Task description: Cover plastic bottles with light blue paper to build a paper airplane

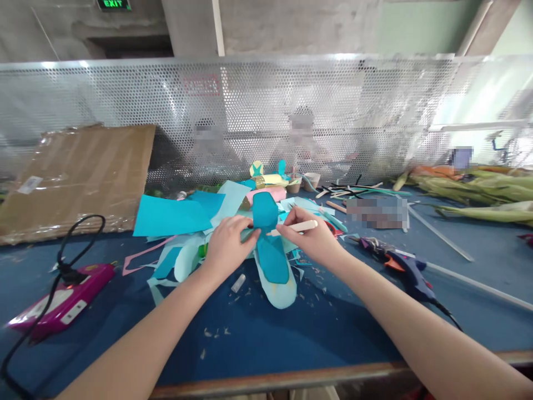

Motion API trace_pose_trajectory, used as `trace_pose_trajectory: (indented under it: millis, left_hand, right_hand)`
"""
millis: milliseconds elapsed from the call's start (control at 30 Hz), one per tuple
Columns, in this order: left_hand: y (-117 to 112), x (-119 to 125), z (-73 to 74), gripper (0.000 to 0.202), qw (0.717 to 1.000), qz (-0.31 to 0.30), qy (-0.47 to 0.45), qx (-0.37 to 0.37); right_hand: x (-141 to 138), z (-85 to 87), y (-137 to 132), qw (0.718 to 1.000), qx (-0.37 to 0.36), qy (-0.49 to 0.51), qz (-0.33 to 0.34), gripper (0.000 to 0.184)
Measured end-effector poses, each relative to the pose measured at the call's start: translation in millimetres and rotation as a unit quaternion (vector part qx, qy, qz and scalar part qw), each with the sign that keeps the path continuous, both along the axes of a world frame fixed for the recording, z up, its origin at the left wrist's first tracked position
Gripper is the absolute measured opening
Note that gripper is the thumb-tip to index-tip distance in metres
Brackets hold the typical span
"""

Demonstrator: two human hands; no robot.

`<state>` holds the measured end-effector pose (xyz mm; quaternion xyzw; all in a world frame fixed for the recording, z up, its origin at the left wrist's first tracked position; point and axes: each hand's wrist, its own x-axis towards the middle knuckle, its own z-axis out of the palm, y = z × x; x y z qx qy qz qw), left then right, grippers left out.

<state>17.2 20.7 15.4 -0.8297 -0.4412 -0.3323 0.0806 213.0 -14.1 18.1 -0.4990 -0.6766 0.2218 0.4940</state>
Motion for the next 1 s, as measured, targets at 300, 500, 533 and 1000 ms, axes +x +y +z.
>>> trace_pose_trajectory:
  millis: [300,500,533,1000]
  left_hand:
    - [2.1,-1.4,-4.2,0.008,0.999,-0.012,0.005,0.033]
    - [2.5,-1.9,-5.6,0.007,0.999,-0.015,0.006,0.047]
    - [2.4,-2.0,-5.6,0.008,0.999,-0.014,0.006,0.048]
    - [0.0,0.0,-3.8,0.008,0.999,-0.007,0.007,0.044]
  right_hand:
    - [-0.1,0.3,0.3,1.0,-0.002,-0.003,0.009,0.026]
    - [1.4,-3.5,2.7,1.0,-0.001,0.007,0.024,0.026]
    - [1.6,-3.8,2.9,1.0,-0.001,0.007,0.026,0.026]
    - [1.5,-0.6,-0.4,1.0,0.007,-0.01,0.016,0.024]
